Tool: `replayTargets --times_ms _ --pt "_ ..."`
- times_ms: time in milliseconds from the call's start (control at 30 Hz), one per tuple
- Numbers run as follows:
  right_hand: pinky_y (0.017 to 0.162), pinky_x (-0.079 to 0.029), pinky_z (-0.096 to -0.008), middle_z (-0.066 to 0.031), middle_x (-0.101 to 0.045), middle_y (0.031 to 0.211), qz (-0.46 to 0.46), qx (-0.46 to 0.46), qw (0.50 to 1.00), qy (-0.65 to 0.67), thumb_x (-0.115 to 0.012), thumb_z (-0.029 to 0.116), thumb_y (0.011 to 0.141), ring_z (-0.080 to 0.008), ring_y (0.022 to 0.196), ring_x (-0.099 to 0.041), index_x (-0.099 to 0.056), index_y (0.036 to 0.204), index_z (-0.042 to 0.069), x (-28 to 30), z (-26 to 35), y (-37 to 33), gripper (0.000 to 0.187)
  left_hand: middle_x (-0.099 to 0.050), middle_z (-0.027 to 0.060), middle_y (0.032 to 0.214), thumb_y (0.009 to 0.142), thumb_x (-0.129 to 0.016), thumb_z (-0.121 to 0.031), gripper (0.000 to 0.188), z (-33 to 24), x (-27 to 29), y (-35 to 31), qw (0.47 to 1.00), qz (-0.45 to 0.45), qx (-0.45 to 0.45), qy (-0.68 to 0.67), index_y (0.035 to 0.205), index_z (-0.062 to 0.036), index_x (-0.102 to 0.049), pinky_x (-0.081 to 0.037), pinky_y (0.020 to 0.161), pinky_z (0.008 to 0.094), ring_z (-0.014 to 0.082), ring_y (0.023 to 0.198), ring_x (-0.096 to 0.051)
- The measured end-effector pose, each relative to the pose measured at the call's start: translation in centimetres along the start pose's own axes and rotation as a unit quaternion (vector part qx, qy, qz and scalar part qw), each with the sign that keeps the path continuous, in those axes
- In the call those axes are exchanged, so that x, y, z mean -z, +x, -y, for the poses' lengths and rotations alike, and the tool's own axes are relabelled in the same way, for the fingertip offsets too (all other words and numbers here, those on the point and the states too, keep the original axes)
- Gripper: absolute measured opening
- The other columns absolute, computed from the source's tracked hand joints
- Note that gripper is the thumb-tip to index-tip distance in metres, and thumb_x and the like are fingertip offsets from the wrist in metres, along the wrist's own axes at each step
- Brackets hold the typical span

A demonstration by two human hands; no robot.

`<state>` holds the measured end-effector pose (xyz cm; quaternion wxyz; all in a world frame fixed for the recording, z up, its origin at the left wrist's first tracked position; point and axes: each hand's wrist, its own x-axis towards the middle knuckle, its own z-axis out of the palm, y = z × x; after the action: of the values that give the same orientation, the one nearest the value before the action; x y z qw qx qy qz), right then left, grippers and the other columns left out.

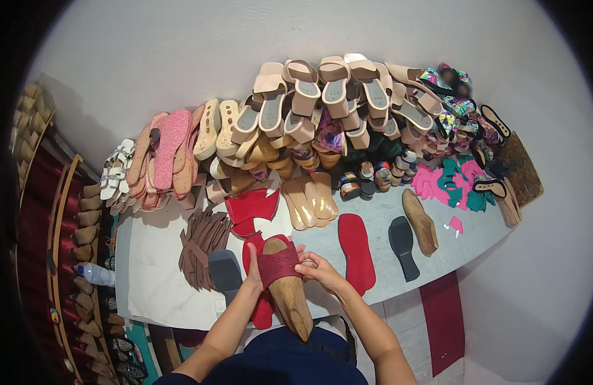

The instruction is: Placing a red shoe upper onto a wooden shoe last and organizing the assembled piece on a storage rack.

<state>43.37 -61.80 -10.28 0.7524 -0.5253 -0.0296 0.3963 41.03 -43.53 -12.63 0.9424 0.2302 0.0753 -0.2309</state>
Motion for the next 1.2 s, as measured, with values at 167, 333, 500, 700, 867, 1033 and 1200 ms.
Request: replayTargets --times_ms 167,333,500,700,867,1033,1200 --pt "0.074 -0.044 -0.0278 -0.0072 -0.055 0.094 -0.071 0.02 0.995 -0.063 -0.058 0.028 0.081 -0.012 0.085 -0.053 -0.043 0.105 0.006 -1.5 -2.3 -0.5 0.035 -0.046 0.0221 0.116 0.06 -0.022 -0.083 0.104 -0.9 0.7 -0.3 0.999 0.017 0.031 0.006 0.123 -0.0003 -0.035 -0.035 0.093 0.043 0.032 0.107 -0.046" --pt "0.09 -0.035 -0.0346 -0.0195 -0.035 0.122 -0.061 0.121 0.975 -0.178 -0.06 0.028 0.079 -0.0227 0.11 -0.041 -0.016 0.128 0.005 -6.9 -3.9 -4.8 0.07 -0.046 0.0221 0.116 0.066 -0.021 -0.079 0.098 -1.4 2.1 -0.8 1.0 0.003 -0.01 -0.004 0.122 0.0 -0.034 -0.037 0.091 0.0432 0.0312 0.105 -0.048" --pt "0.097 -0.027 -0.0337 -0.0219 -0.023 0.13 -0.059 0.055 0.983 -0.166 -0.064 0.024 0.075 -0.0254 0.12 -0.03 -0.007 0.133 0.004 -6.6 -4.5 -4.1 0.084 -0.049 0.0205 0.113 0.074 -0.03 -0.069 0.084 -1.1 3.1 -1.1 0.996 -0.065 -0.058 0.037 0.12 0.0002 -0.038 -0.038 0.089 0.0418 0.0307 0.101 -0.05" --pt "0.098 -0.025 -0.0321 -0.0174 -0.025 0.131 -0.036 0.043 0.985 -0.165 -0.064 0.014 0.073 -0.0255 0.121 -0.029 -0.013 0.135 0.005 -4.6 -4.7 -3.7 0.081 -0.052 0.0201 0.108 0.076 -0.043 -0.06 0.073 -2.8 2.2 -0.7 0.989 -0.103 -0.11 0.006 0.115 0.0014 -0.042 -0.04 0.088 0.041 0.0314 0.097 -0.052" --pt "0.098 -0.026 -0.0317 -0.0146 -0.033 0.128 0.045 0.011 0.99 -0.129 -0.063 0.009 0.072 -0.0226 0.118 -0.034 -0.014 0.135 0.006 -4.1 -2.5 -5.2 0.079 -0.053 0.0195 0.104 0.076 -0.042 -0.061 0.073 -7.6 2.6 -0.9 0.977 -0.046 -0.201 -0.048 0.111 0.0025 -0.045 -0.04 0.087 0.0411 0.0308 0.096 -0.052" --pt "0.098 -0.025 -0.0312 -0.0159 -0.035 0.126 -0.052 0.028 0.998 -0.035 -0.063 0.007 0.069 -0.0228 0.117 -0.034 -0.016 0.134 0.005 -3.0 -4.5 -5.6 0.08 -0.052 0.019 0.104 0.074 -0.042 -0.064 0.078 -10.3 2.2 -2.4 0.966 -0.023 -0.239 -0.095 0.113 0.0037 -0.042 -0.04 0.087 0.0419 0.0323 0.095 -0.051" --pt "0.097 -0.027 -0.0343 -0.0231 -0.031 0.121 -0.246 0.045 0.946 -0.205 -0.065 0.017 0.062 -0.0321 0.115 -0.032 -0.016 0.134 0.003 0.0 -11.0 -1.1 0.088 -0.051 0.0191 0.104 0.073 -0.041 -0.066 0.081 -8.8 1.7 -2.1 0.973 0.014 -0.217 -0.078 0.114 0.0042 -0.04 -0.039 0.088 0.0416 0.0328 0.096 -0.05"
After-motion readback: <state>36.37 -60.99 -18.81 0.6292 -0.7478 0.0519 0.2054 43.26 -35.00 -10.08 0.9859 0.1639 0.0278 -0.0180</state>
